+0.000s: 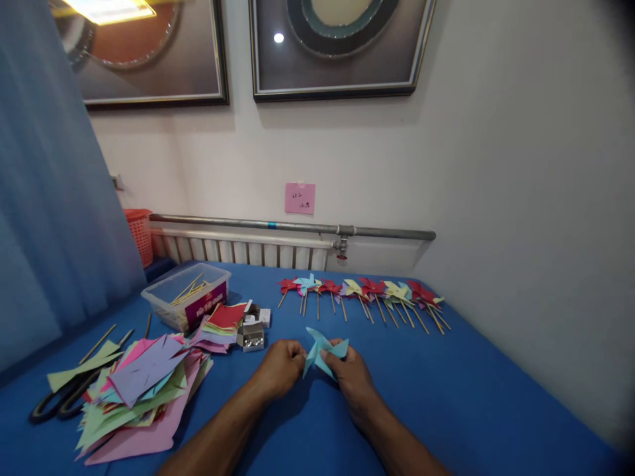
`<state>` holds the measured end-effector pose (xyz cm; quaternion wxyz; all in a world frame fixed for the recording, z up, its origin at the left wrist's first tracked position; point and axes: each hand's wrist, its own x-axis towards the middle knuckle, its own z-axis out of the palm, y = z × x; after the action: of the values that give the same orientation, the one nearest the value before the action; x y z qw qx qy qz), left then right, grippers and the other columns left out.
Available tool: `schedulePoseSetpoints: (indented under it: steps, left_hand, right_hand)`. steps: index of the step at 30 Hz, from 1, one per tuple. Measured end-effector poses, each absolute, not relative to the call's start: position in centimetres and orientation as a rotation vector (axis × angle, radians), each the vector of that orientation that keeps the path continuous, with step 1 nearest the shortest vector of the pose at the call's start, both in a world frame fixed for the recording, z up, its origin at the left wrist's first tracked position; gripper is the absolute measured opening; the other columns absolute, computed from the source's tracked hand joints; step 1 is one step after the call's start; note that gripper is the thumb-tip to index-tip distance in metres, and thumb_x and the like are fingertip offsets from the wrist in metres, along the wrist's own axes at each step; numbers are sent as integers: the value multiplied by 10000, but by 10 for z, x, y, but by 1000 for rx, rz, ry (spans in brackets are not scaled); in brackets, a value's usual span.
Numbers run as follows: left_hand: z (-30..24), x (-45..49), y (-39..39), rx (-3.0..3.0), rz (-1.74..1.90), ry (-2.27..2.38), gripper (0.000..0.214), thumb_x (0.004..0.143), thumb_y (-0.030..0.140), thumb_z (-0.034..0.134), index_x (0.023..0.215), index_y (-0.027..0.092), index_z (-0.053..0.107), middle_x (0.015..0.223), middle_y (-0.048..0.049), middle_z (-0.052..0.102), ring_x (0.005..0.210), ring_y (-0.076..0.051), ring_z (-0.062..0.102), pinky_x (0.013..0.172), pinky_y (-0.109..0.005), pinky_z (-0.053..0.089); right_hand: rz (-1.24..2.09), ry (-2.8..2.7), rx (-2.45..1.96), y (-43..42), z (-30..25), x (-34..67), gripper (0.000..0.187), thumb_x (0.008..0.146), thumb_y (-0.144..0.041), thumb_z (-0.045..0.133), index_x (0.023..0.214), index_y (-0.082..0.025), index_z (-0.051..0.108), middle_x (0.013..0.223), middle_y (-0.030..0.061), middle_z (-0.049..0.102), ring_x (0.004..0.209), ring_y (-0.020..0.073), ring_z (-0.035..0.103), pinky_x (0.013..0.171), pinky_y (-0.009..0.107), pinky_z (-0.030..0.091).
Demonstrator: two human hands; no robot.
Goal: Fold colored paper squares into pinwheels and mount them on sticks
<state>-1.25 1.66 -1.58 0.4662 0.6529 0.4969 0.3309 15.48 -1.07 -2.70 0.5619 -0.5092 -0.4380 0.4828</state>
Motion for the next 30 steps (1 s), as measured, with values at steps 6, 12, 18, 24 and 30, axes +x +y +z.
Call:
schedulePoseSetpoints:
  steps: [6,12,18,24,30]
  left_hand:
    - [-13,-12,16,1579,780,1226,123,746,229,509,641,185,557,523,39,525,481,-101,415,503,-243,259]
    - [-12,-10,14,1594,782,1224,126,751,242,513,652,181,562,536,39,531,493,-101,422,505,-235,276]
    - [-10,-10,11,1643,806,1266,116,747,223,514,662,176,578,550,39,514,515,-103,400,517,-227,287]
    - [-6,-11,10,1638,791,1283,117,749,203,514,657,176,581,555,37,516,520,-107,405,521,-232,291]
    - [-7,-11,10,1636,786,1274,131,759,187,502,659,170,585,560,34,530,528,-107,423,529,-230,296]
  right_hand:
    - [1177,-1010,-1185,-12,-25,154,338,657,-433,800,836,-189,651,621,-43,595,581,136,491,575,252,399]
    - [1173,-999,-1177,-11,-25,153,374,628,-432,818,854,-180,660,628,-32,608,585,142,503,569,252,402]
    - [1158,-991,-1193,-9,-28,153,366,630,-448,809,830,-181,657,622,-26,606,583,147,503,574,262,400]
    - [1167,-1002,-1185,-9,-29,155,364,646,-442,804,847,-183,647,621,-35,592,580,138,482,573,261,394]
    - [1164,-1011,-1192,-8,-31,156,373,655,-452,807,852,-178,648,636,-30,601,593,142,495,583,263,399]
